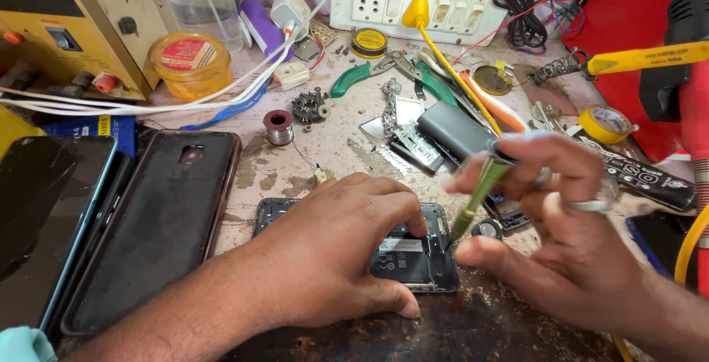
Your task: The person pries the back cover off a smartphone by hand, then uses a screwdriver to unscrew and remove internal components from the phone body on a cluttered repair workbench. Other phones and repair tools lie around the work area.
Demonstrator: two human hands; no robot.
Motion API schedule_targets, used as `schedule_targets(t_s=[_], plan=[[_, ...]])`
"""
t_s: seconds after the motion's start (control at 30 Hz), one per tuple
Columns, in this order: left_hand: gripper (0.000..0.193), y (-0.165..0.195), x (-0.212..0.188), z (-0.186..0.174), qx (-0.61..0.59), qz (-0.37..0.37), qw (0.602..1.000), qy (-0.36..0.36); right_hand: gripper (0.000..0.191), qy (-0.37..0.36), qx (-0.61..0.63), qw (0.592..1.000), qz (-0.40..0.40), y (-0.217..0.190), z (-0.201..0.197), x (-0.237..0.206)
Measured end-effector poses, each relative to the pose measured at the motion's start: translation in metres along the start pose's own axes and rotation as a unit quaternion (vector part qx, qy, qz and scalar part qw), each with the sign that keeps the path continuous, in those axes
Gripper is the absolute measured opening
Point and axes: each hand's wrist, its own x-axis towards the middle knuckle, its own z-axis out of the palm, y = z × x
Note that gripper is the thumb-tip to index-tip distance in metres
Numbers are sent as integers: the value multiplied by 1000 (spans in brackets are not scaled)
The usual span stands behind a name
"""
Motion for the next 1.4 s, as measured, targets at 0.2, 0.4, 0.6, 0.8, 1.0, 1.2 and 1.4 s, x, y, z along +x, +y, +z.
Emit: schedule_targets(t_s=[0.2, 0.4, 0.6, 0.8, 1.0, 1.2, 1.4], plan=[[59, 1, -1, 0, -5, 4, 1000, 4, 73, -35, 46, 998, 25, -3, 0, -3], [59, 0, -1, 0, -6, 1, 1000, 0, 65, 18, 34, 998, 49, -4, 1, -2], [60, -2, -2, 1, -4, 2, 1000, 0, 65, 63, 41, 996, 52, -7, 1, -4], [61, -3, -4, 0, -1, 1, 1000, 1, 64, 19, 97, 995, 28, -1, 1, -12], [60, -2, -4, 0, -2, -8, 1000, -8, 62, 9, 106, 994, 27, 1, 2, -17], [60, -3, -4, 1, -2, -14, 1000, -10, 64, 3, 96, 995, 17, 2, 2, -18], [61, -3, -4, 2, 0, -10, 1000, -3, 75, 36, 31, 998, -34, -2, 11, -17]])
